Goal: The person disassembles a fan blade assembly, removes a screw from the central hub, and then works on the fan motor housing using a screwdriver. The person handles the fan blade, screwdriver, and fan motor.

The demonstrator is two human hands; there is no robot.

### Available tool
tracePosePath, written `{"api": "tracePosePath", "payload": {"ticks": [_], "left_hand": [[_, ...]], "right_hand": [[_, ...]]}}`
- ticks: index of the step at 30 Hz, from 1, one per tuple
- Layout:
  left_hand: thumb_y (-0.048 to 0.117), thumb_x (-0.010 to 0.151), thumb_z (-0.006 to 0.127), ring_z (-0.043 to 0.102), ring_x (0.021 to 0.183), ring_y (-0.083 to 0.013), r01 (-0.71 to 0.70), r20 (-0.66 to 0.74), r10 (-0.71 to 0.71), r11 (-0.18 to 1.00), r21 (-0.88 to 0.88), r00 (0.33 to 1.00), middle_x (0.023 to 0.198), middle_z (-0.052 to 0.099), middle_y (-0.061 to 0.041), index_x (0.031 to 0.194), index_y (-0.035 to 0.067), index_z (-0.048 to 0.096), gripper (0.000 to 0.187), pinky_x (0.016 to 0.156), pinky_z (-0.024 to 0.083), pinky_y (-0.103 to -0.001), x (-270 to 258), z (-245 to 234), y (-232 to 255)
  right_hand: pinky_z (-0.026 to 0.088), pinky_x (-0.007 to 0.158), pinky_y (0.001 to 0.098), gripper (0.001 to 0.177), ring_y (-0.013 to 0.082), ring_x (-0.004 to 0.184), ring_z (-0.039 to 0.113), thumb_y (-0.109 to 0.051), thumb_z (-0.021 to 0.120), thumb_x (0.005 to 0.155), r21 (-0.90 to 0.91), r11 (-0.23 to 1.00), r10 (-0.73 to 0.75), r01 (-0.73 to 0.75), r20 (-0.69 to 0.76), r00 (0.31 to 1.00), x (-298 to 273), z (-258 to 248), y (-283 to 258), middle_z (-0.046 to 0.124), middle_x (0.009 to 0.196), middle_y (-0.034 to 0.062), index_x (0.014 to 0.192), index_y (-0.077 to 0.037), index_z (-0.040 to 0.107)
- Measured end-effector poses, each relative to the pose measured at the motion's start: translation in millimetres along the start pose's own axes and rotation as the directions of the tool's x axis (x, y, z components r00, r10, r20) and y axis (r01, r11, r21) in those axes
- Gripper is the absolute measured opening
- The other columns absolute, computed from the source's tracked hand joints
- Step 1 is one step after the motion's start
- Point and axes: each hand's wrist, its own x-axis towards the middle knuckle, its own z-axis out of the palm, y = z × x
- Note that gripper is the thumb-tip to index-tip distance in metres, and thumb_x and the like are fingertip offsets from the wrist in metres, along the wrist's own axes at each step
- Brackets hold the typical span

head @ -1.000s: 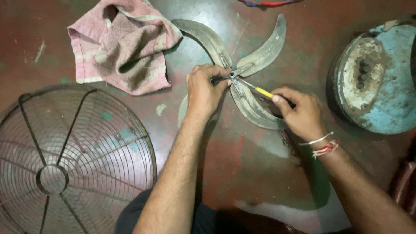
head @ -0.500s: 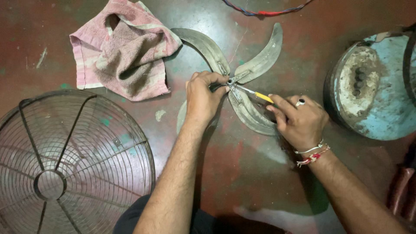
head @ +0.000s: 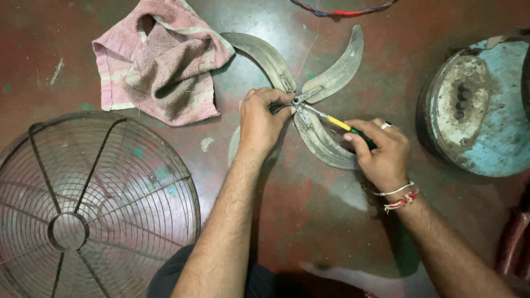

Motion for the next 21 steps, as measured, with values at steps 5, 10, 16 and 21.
{"api": "tracePosePath", "payload": {"ticks": [5,10,16,21], "left_hand": [[0.009,0.071,0.087,0.064,0.093,-0.0254,0.021,0.001,-0.021,1.000,0.014,1.000,0.090,0.075,-0.005,0.094,0.012,0.081,0.024,0.088,0.049,-0.039,1.0,0.4,2.3],[0.008,0.072,0.087,0.066,0.093,-0.0251,0.037,0.009,-0.037,0.999,-0.017,0.999,0.089,0.076,-0.005,0.095,0.011,0.081,0.024,0.088,0.051,-0.038,0.0,-1.7,2.9],[0.008,0.072,0.086,0.070,0.090,-0.0235,0.106,0.020,-0.105,0.990,-0.094,0.994,0.091,0.078,-0.005,0.096,0.012,0.081,0.025,0.085,0.055,-0.034,-0.2,-4.7,6.2],[0.006,0.074,0.086,0.073,0.093,-0.0239,0.002,-0.006,-0.002,0.999,-0.051,1.000,0.094,0.076,-0.007,0.093,0.010,0.079,0.021,0.085,0.056,-0.035,-0.2,-9.7,10.8]], "right_hand": [[0.051,0.078,0.0379,0.023,0.0255,0.087,0.068,-0.016,0.087,0.086,-0.039,0.997,-0.076,0.074,-0.051,0.996,4.3,0.0,-1.7,0.071,0.095,0.0064,0.106,-0.012,0.077],[0.051,0.082,0.0390,0.023,0.0268,0.092,0.067,-0.016,0.087,0.085,-0.079,0.991,-0.111,0.105,-0.078,0.991,0.0,0.9,-0.6,0.071,0.097,0.0066,0.106,-0.013,0.078],[0.050,0.083,0.0418,0.023,0.0295,0.094,0.065,-0.019,0.090,0.090,-0.179,0.983,-0.048,0.026,-0.120,0.992,1.7,-9.8,18.6,0.070,0.098,0.0076,0.109,-0.012,0.078],[0.050,0.083,0.0429,0.026,0.0320,0.096,0.064,-0.020,0.090,0.088,-0.168,0.986,-0.023,-0.009,-0.187,0.982,1.2,-3.2,33.0,0.067,0.103,0.0100,0.111,-0.015,0.079]]}}
